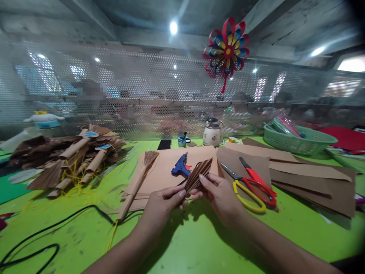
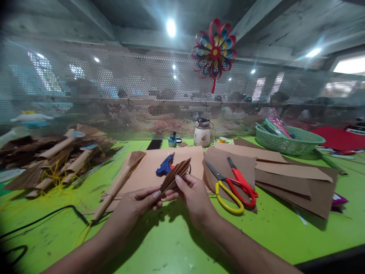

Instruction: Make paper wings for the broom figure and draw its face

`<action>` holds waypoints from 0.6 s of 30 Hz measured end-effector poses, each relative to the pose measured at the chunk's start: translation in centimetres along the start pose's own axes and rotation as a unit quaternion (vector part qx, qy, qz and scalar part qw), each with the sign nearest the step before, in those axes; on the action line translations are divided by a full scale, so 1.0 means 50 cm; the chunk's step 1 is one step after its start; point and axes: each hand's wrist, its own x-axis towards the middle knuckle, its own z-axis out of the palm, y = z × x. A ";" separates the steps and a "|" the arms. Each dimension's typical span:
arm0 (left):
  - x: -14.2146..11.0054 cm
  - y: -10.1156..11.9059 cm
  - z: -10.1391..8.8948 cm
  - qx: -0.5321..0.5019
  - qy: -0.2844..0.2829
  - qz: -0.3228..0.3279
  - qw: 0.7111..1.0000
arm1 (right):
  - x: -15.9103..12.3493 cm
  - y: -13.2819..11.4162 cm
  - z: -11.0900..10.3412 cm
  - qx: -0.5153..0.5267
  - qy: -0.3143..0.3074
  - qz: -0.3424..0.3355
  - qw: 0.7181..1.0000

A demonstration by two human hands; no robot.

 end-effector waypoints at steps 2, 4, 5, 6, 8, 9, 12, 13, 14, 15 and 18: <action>0.000 0.001 -0.001 0.001 -0.007 -0.005 1.000 | 0.000 0.001 0.000 -0.001 0.002 -0.002 1.000; 0.001 0.001 -0.001 0.003 -0.013 -0.005 1.000 | 0.000 0.002 0.000 -0.003 0.003 -0.004 1.000; 0.001 0.001 -0.002 0.003 -0.018 -0.005 1.000 | 0.000 0.002 0.000 -0.004 0.003 -0.005 1.000; 0.001 0.001 -0.002 0.003 -0.020 -0.006 1.000 | 0.000 0.002 0.000 -0.005 0.003 -0.005 1.000; 0.000 0.001 -0.002 0.002 -0.019 -0.013 1.000 | 0.000 0.002 -0.001 -0.008 0.004 -0.005 1.000; 0.000 0.001 -0.002 0.001 -0.016 -0.017 1.000 | 0.000 0.002 -0.001 -0.009 0.004 -0.005 1.000; -0.001 0.002 -0.002 -0.002 -0.019 -0.019 1.000 | 0.000 0.001 -0.001 -0.013 0.003 -0.004 1.000; -0.001 0.003 -0.002 -0.005 -0.022 -0.020 1.000 | 0.000 0.001 -0.001 -0.015 0.002 -0.004 1.000; -0.001 0.003 -0.001 -0.010 -0.023 -0.023 0.999 | 0.000 0.001 -0.001 -0.018 0.002 -0.005 1.000; -0.001 0.004 -0.001 -0.013 -0.022 -0.026 0.999 | -0.001 0.001 -0.001 -0.021 0.003 -0.006 1.000; -0.002 0.005 0.001 -0.020 -0.016 -0.034 0.999 | -0.001 0.002 -0.002 -0.035 0.005 -0.015 0.999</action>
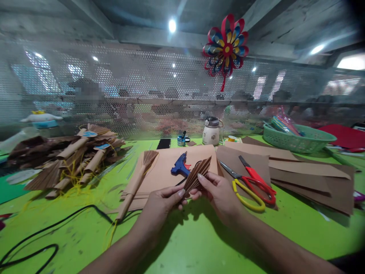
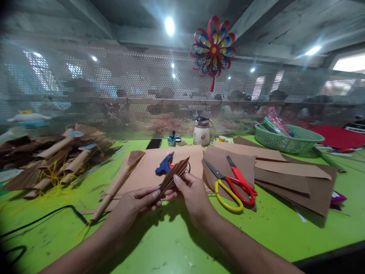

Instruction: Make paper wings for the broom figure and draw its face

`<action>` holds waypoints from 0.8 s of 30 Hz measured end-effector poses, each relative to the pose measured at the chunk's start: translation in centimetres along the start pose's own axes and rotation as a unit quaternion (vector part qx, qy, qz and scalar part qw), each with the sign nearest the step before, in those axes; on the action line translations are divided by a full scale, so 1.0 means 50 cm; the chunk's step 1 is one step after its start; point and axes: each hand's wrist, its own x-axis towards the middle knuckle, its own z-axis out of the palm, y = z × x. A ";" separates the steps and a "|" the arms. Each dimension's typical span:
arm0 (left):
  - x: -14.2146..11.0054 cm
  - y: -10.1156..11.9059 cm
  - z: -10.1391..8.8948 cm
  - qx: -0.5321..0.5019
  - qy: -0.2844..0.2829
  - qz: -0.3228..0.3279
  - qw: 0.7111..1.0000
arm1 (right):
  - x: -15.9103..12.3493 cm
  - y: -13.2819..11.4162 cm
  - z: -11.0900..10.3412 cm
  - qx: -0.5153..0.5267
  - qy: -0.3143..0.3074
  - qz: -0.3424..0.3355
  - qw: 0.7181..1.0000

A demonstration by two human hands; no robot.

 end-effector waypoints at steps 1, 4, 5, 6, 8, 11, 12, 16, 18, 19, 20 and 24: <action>0.000 0.000 0.000 0.000 -0.002 -0.002 1.000 | 0.000 0.000 0.000 -0.006 0.001 -0.004 1.000; -0.001 0.000 0.000 0.000 -0.010 -0.007 1.000 | -0.001 0.002 -0.001 -0.032 0.002 -0.016 0.999; -0.001 -0.001 0.000 0.001 -0.011 -0.008 1.000 | -0.001 0.002 -0.001 -0.042 0.003 -0.020 0.999; 0.000 -0.001 -0.001 0.002 -0.011 -0.009 1.000 | -0.001 0.001 0.000 -0.052 0.004 -0.023 0.998; 0.001 -0.002 -0.002 0.002 -0.016 -0.007 1.000 | -0.001 0.000 0.000 -0.071 0.006 -0.029 0.997; 0.001 -0.004 -0.003 0.011 -0.038 0.003 0.999 | -0.001 -0.004 0.003 -0.095 0.011 -0.033 0.995; 0.000 -0.004 -0.004 0.016 -0.044 0.007 0.999 | -0.002 -0.005 0.003 -0.101 0.012 -0.032 0.994; -0.002 -0.005 -0.005 0.028 -0.051 0.012 0.998 | -0.004 -0.009 0.005 -0.121 0.013 -0.028 0.992; -0.003 -0.005 -0.006 0.032 -0.049 0.006 0.998 | -0.005 -0.010 0.005 -0.126 0.012 -0.026 0.992; -0.003 -0.006 -0.006 0.032 -0.047 0.000 0.998 | -0.005 -0.011 0.004 -0.127 0.011 -0.025 0.992; -0.002 -0.006 -0.006 0.031 -0.046 -0.006 0.998 | -0.005 -0.011 0.004 -0.128 0.010 -0.025 0.991; 0.002 -0.009 -0.007 0.024 -0.049 -0.016 0.998 | -0.004 -0.011 0.003 -0.133 0.016 -0.023 0.991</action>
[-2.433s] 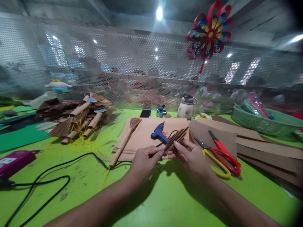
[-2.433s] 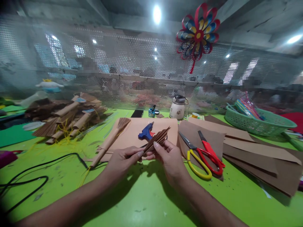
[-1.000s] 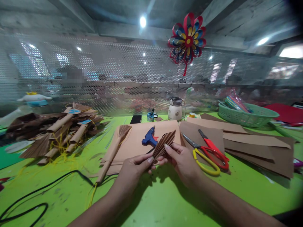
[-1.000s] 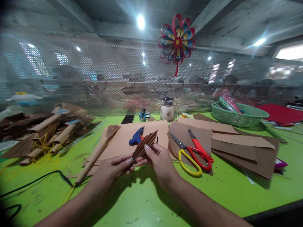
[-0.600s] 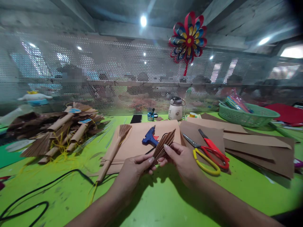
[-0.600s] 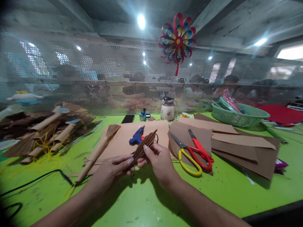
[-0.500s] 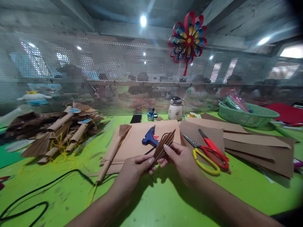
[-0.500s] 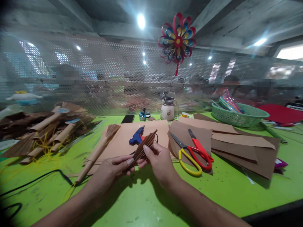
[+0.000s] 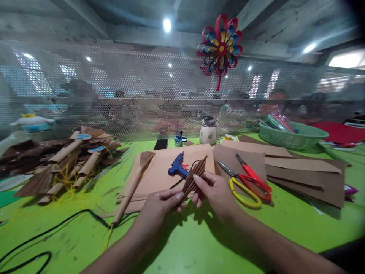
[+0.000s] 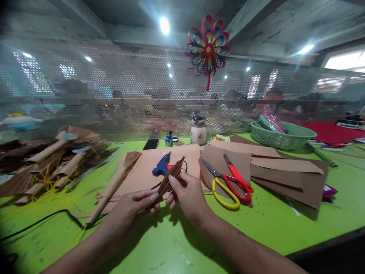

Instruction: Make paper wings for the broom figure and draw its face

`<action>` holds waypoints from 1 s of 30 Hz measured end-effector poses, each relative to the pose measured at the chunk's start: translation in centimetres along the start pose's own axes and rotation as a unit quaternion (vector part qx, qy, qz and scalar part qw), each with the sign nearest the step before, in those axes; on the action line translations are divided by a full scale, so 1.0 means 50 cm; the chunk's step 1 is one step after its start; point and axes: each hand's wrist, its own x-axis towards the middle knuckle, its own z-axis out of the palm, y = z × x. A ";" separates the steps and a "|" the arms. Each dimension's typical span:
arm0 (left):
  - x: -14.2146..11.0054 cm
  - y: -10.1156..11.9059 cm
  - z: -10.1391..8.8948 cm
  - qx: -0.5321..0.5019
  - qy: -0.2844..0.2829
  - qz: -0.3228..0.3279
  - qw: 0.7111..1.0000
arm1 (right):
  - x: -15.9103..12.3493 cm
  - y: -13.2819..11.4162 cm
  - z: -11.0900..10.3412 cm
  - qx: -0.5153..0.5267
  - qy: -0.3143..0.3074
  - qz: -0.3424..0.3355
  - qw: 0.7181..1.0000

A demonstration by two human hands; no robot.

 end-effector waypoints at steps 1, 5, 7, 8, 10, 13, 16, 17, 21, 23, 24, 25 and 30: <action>0.001 -0.001 0.000 0.000 -0.001 0.000 1.000 | 0.001 0.000 0.000 -0.001 0.001 0.001 1.000; 0.001 -0.004 -0.002 -0.005 -0.009 -0.005 1.000 | 0.001 -0.001 0.000 -0.002 0.002 0.003 1.000; 0.000 -0.005 -0.004 -0.013 -0.014 -0.006 1.000 | 0.001 -0.002 0.000 0.000 0.001 0.004 1.000; 0.000 -0.006 -0.004 -0.017 -0.016 -0.005 1.000 | 0.001 -0.002 0.000 0.003 -0.001 0.005 1.000; 0.001 -0.006 -0.005 -0.022 -0.016 -0.007 1.000 | 0.001 -0.002 -0.001 0.011 -0.007 0.009 1.000; 0.004 -0.002 -0.005 -0.027 0.002 -0.010 1.000 | 0.000 0.002 -0.003 0.032 -0.022 0.018 0.999; 0.004 0.004 -0.004 -0.044 0.017 0.001 0.999 | -0.001 0.008 -0.005 0.059 -0.051 0.029 0.997; 0.003 0.007 -0.004 -0.049 0.012 0.004 0.999 | -0.002 0.010 -0.006 0.068 -0.065 0.032 0.995; -0.004 0.015 -0.004 -0.066 -0.003 0.011 0.998 | -0.003 0.006 -0.014 0.067 -0.123 0.037 0.989; -0.007 0.018 -0.004 -0.073 -0.008 0.012 0.997 | -0.003 -0.002 -0.018 0.032 -0.147 0.041 0.988; -0.009 0.020 -0.004 -0.074 -0.019 0.010 0.997 | -0.003 -0.007 -0.021 0.014 -0.159 0.043 0.986; -0.011 0.021 -0.004 -0.075 -0.033 0.007 0.997 | -0.003 -0.012 -0.022 -0.002 -0.169 0.045 0.985; -0.021 0.025 -0.002 -0.076 -0.098 -0.002 0.992 | -0.009 -0.023 -0.025 -0.010 -0.179 0.017 0.984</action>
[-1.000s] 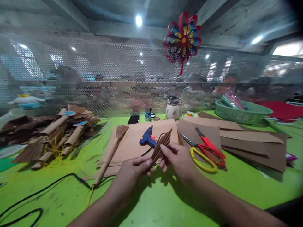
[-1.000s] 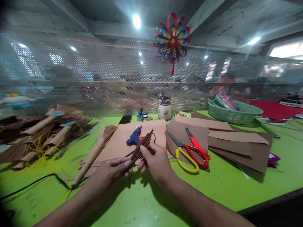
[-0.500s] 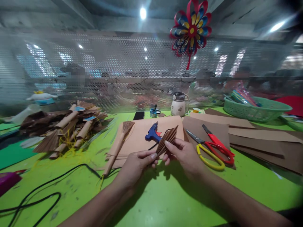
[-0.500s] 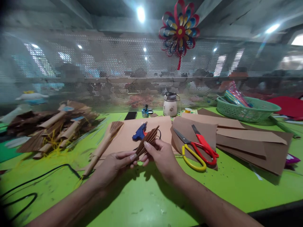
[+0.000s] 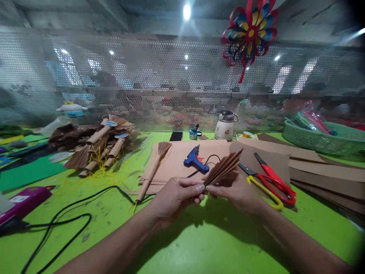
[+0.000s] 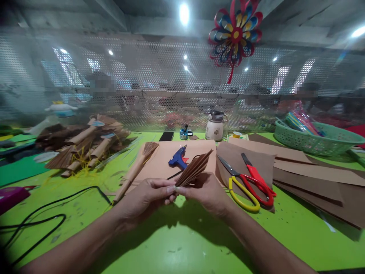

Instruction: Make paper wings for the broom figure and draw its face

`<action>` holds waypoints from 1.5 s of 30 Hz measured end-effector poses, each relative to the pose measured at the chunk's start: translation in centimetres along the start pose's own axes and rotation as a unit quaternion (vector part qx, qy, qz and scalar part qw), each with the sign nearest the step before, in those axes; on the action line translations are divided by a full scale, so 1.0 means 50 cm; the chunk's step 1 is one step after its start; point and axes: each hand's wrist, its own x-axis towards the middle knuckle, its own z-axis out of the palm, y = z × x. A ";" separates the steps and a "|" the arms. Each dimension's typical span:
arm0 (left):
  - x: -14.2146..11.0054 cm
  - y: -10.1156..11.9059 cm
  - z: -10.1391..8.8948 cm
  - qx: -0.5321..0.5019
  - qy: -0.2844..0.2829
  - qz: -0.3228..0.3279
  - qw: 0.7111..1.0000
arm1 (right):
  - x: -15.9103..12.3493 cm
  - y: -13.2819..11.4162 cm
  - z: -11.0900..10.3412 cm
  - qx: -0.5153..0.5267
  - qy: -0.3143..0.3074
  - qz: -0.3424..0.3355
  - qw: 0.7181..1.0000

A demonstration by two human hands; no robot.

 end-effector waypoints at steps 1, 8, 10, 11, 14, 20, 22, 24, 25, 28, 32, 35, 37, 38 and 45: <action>-0.002 0.001 0.001 0.000 -0.011 -0.001 1.000 | -0.001 0.001 0.001 0.011 0.001 -0.010 1.000; -0.007 0.003 0.007 -0.005 -0.033 -0.003 0.999 | -0.001 0.000 0.002 0.040 -0.001 -0.030 0.999; -0.004 0.001 0.007 -0.011 -0.037 -0.005 0.999 | -0.001 -0.005 0.003 0.023 0.000 -0.028 0.999; -0.003 0.000 0.007 -0.015 -0.039 -0.006 0.999 | -0.001 -0.008 0.004 0.016 0.004 -0.025 1.000; -0.001 -0.003 0.008 -0.025 -0.048 0.001 0.999 | -0.001 -0.012 0.007 0.006 0.002 -0.012 1.000; -0.004 0.001 0.013 0.016 -0.057 0.027 0.998 | 0.001 -0.003 0.004 -0.006 0.038 -0.001 0.999; -0.003 0.001 0.014 0.070 -0.039 0.029 0.996 | 0.002 0.001 0.000 -0.024 0.074 0.000 0.997; -0.001 -0.001 0.013 0.124 -0.018 0.039 0.991 | 0.002 0.002 -0.001 -0.034 0.084 0.003 0.996; 0.001 -0.003 0.011 0.150 -0.009 0.046 0.988 | 0.003 0.003 -0.001 -0.036 0.086 0.008 0.996; 0.007 -0.011 0.005 0.219 0.015 0.079 0.972 | 0.005 0.008 0.000 -0.036 0.093 0.025 0.995; 0.012 -0.015 -0.001 0.295 0.050 0.116 0.947 | 0.010 0.024 0.000 -0.027 0.095 0.036 0.994; 0.012 -0.011 0.001 0.340 0.077 0.139 0.927 | 0.013 0.030 -0.001 -0.013 0.079 0.037 0.996; 0.011 -0.009 0.003 0.365 0.088 0.160 0.913 | 0.014 0.027 -0.001 -0.004 0.065 0.032 0.997; 0.010 -0.008 0.004 0.372 0.087 0.166 0.909 | 0.013 0.024 0.000 -0.003 0.060 0.029 0.998; 0.008 -0.011 0.004 0.344 0.063 0.160 0.923 | 0.008 0.014 0.004 -0.006 0.073 0.016 0.997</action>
